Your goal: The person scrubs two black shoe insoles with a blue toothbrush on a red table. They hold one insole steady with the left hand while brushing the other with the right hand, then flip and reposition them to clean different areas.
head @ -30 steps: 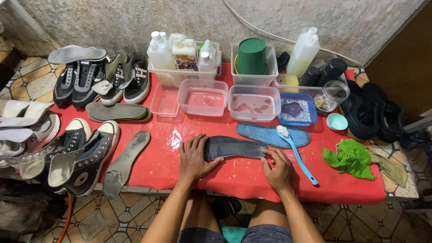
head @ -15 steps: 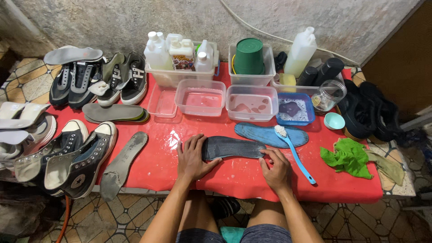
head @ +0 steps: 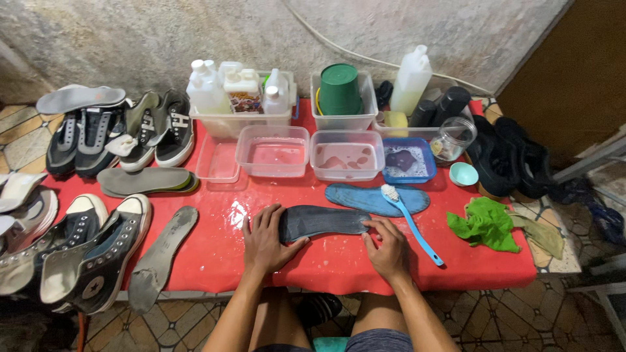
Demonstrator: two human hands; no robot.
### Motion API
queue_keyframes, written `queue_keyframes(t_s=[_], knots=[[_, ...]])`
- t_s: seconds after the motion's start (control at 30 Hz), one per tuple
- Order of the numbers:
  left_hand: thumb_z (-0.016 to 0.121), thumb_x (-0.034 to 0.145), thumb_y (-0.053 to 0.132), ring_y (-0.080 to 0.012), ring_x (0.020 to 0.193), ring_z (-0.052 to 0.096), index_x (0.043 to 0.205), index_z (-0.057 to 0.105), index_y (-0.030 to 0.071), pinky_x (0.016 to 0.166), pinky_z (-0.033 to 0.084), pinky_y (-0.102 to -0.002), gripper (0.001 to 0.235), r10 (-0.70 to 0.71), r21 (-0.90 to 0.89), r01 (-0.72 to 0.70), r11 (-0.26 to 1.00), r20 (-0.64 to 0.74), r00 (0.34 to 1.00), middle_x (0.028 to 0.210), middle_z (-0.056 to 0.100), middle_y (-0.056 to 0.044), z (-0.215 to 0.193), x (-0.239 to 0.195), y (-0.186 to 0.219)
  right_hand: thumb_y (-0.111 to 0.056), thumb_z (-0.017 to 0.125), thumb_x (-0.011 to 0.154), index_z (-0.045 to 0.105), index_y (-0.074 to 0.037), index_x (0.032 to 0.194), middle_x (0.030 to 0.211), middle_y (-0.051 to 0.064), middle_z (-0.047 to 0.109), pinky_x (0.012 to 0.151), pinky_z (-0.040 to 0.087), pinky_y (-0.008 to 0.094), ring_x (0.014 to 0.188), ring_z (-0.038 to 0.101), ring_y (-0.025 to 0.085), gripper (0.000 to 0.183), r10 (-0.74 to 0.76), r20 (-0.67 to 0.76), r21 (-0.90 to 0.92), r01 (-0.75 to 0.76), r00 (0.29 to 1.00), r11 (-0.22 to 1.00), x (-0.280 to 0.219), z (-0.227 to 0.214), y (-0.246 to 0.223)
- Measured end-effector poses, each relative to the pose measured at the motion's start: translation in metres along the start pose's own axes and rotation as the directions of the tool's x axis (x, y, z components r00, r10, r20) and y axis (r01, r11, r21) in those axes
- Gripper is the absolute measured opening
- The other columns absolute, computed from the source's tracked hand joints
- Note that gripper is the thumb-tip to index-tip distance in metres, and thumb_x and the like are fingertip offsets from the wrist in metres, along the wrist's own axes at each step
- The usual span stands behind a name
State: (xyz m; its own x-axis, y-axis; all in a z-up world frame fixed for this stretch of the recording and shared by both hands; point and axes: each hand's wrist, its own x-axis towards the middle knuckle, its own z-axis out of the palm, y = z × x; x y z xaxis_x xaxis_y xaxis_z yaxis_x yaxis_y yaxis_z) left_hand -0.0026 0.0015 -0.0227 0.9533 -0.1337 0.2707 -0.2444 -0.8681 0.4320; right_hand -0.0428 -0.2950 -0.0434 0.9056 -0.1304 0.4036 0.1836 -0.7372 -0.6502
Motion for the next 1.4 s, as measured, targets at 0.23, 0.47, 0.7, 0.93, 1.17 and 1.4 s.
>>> queue_keyframes(t_s=[0.23, 0.47, 0.7, 0.93, 1.17, 1.4], knots=[[0.076, 0.068, 0.073, -0.0244, 0.136, 0.048, 0.140, 0.054, 0.026, 0.114, 0.023, -0.064, 0.090, 0.007, 0.018, -0.007, 1.000, 0.010, 1.000, 0.147, 0.054, 0.003, 0.004, -0.001, -0.002, -0.014, 0.078, 0.080, 0.078, -0.021, 0.106, 0.107, 0.003, 0.074, 0.074, 0.061, 0.035, 0.088, 0.074, 0.025, 0.027, -0.003, 0.002, -0.013, 0.003, 1.000, 1.000, 0.000, 0.002, 0.004], [0.065, 0.079, 0.073, -0.0278, 0.142, 0.041, 0.146, 0.049, 0.027, 0.111, 0.022, -0.067, 0.083, 0.205, 0.130, -0.203, 0.970, 0.000, 0.979, 0.152, 0.047, -0.002, -0.008, 0.001, 0.039, -0.012, 0.076, 0.081, 0.077, -0.018, 0.104, 0.105, 0.008, 0.073, 0.073, 0.061, 0.040, 0.087, 0.073, 0.030, 0.024, -0.018, -0.018, 0.005, 0.018, 1.000, 1.000, 0.002, -0.001, 0.001], [0.063, 0.089, 0.054, -0.0311, 0.146, 0.032, 0.150, 0.043, 0.024, 0.110, 0.019, -0.074, 0.071, 0.290, 0.019, -0.297, 0.955, 0.160, 0.944, 0.159, 0.038, -0.005, 0.028, 0.036, 0.103, -0.014, 0.076, 0.081, 0.075, -0.019, 0.104, 0.106, 0.008, 0.072, 0.076, 0.059, 0.042, 0.088, 0.073, 0.032, 0.024, -0.047, -0.026, -0.003, 0.047, 0.999, 0.999, 0.004, -0.004, -0.004], [0.048, 0.089, 0.069, -0.0330, 0.153, 0.021, 0.159, 0.027, 0.030, 0.114, 0.016, -0.078, 0.082, 0.054, 0.134, -0.136, 0.982, 0.487, 0.871, 0.167, 0.020, 0.003, 0.030, 0.058, 0.103, -0.018, 0.076, 0.081, 0.074, -0.023, 0.104, 0.108, 0.003, 0.072, 0.079, 0.057, 0.042, 0.089, 0.072, 0.028, 0.024, -0.028, -0.018, -0.018, 0.027, 0.999, 0.999, 0.003, 0.003, 0.007], [0.049, 0.091, 0.066, -0.0297, 0.150, 0.028, 0.156, 0.035, 0.033, 0.114, 0.021, -0.076, 0.074, 0.047, 0.187, -0.146, 0.971, 0.451, 0.891, 0.163, 0.030, 0.006, 0.016, 0.047, 0.099, -0.015, 0.075, 0.082, 0.075, -0.019, 0.103, 0.106, 0.006, 0.073, 0.084, 0.057, 0.041, 0.099, 0.073, 0.030, 0.022, -0.018, -0.031, 0.009, 0.018, 0.999, 1.000, 0.001, 0.005, 0.012], [0.050, 0.091, 0.069, -0.0293, 0.153, 0.026, 0.158, 0.032, 0.037, 0.115, 0.019, -0.075, 0.077, -0.084, 0.233, -0.021, 0.972, 0.430, 0.899, 0.166, 0.029, 0.002, -0.022, 0.028, 0.061, -0.015, 0.074, 0.083, 0.075, -0.020, 0.102, 0.104, 0.005, 0.072, 0.085, 0.057, 0.040, 0.100, 0.073, 0.028, 0.020, -0.021, -0.018, 0.028, 0.021, 1.000, 0.999, 0.000, 0.004, 0.012]])
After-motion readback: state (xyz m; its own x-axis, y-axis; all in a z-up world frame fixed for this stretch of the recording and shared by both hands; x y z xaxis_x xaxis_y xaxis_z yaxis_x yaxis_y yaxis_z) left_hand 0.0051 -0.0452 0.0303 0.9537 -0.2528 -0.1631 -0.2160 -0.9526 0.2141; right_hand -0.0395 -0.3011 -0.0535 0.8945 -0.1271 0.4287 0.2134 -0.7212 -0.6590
